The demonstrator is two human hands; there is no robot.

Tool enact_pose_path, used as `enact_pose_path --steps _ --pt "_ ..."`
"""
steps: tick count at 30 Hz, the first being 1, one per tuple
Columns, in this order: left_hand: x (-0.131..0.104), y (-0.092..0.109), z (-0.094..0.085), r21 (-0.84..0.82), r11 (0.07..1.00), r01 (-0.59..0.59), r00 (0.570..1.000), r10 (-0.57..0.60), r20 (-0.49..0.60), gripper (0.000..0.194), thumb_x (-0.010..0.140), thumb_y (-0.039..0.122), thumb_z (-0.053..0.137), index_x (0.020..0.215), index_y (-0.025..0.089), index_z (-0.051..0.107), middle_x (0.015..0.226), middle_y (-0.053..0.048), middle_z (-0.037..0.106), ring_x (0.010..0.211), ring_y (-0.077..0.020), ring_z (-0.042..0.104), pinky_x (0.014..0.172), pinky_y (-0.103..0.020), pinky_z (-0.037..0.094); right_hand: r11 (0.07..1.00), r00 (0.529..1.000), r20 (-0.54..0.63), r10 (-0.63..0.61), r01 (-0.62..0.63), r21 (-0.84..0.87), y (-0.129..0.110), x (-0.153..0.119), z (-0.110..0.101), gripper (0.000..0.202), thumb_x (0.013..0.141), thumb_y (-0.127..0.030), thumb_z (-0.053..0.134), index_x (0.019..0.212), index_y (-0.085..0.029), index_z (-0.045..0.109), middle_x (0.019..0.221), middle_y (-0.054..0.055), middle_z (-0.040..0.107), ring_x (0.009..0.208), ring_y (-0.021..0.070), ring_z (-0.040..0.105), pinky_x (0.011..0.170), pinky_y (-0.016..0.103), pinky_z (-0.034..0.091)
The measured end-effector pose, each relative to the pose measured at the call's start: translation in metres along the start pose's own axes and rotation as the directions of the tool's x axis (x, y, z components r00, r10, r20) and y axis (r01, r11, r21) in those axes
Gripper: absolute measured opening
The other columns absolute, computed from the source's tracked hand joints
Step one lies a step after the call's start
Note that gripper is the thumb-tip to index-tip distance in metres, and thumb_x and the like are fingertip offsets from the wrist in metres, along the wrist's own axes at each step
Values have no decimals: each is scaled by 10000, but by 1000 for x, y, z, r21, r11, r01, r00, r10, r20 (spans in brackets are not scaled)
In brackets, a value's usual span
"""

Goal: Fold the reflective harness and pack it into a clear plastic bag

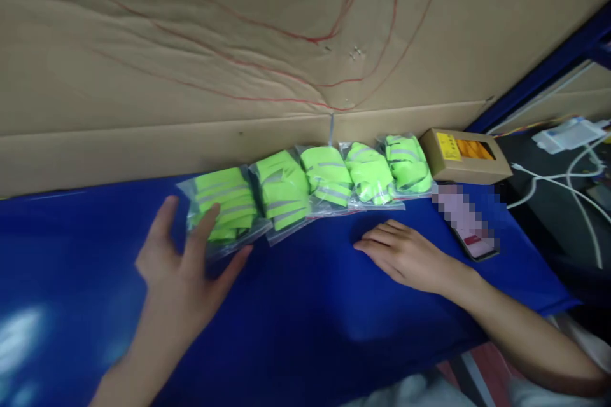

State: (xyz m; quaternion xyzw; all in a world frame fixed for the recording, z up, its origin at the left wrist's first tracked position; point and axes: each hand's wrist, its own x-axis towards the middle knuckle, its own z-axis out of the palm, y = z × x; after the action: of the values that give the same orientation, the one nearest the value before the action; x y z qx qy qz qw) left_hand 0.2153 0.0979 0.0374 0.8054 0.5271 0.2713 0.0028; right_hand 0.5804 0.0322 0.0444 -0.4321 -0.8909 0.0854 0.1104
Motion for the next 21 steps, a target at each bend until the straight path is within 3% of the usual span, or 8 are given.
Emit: enact_pose_path --steps 3,6,9,15,18,21 --pt "-4 11 1 -30 998 -62 997 63 36 870 943 378 675 1614 618 177 1768 132 14 1562 -487 280 1209 -781 309 996 1000 5 14 -14 -83 5 -1 -4 308 1065 -162 480 1271 -143 708 1075 110 774 968 225 707 879 388 525" --pt "-9 13 6 -29 988 -151 979 154 132 839 943 349 661 1600 626 219 1766 97 98 1506 -500 378 1169 -815 321 989 998 -52 32 -40 -146 11 -2 -12 310 1074 -166 468 1264 -146 712 1058 102 788 958 220 714 885 383 522" --pt "-11 7 10 -22 985 -171 962 172 211 807 941 346 629 1591 629 243 1753 63 182 1488 -505 406 1149 -832 312 981 992 -125 33 -56 -184 18 -3 -22 291 1067 -152 486 1246 -127 714 1068 107 793 960 227 723 876 395 528" --pt "-5 -6 12 -14 978 -208 962 207 180 769 949 320 557 1620 558 265 1699 29 361 1443 -438 499 1191 -755 329 984 973 -227 40 -78 -163 30 -2 -20 232 1043 -154 553 1204 -117 714 1041 105 789 943 220 726 872 386 551" --pt "-5 -12 17 2 969 -248 957 245 154 790 956 300 562 1660 466 245 1719 -21 327 1421 -434 527 1184 -743 344 991 970 -237 56 -83 -104 35 0 -15 222 1046 -165 550 1201 -126 704 1021 98 781 942 210 719 875 373 558" --pt "-7 -21 28 -54 953 -299 938 304 168 844 916 265 626 1672 392 272 1750 -40 234 1519 -445 402 1236 -739 258 995 965 -254 68 -84 -53 37 1 -15 206 1032 -148 560 1191 -129 690 979 90 764 915 205 705 851 364 549"
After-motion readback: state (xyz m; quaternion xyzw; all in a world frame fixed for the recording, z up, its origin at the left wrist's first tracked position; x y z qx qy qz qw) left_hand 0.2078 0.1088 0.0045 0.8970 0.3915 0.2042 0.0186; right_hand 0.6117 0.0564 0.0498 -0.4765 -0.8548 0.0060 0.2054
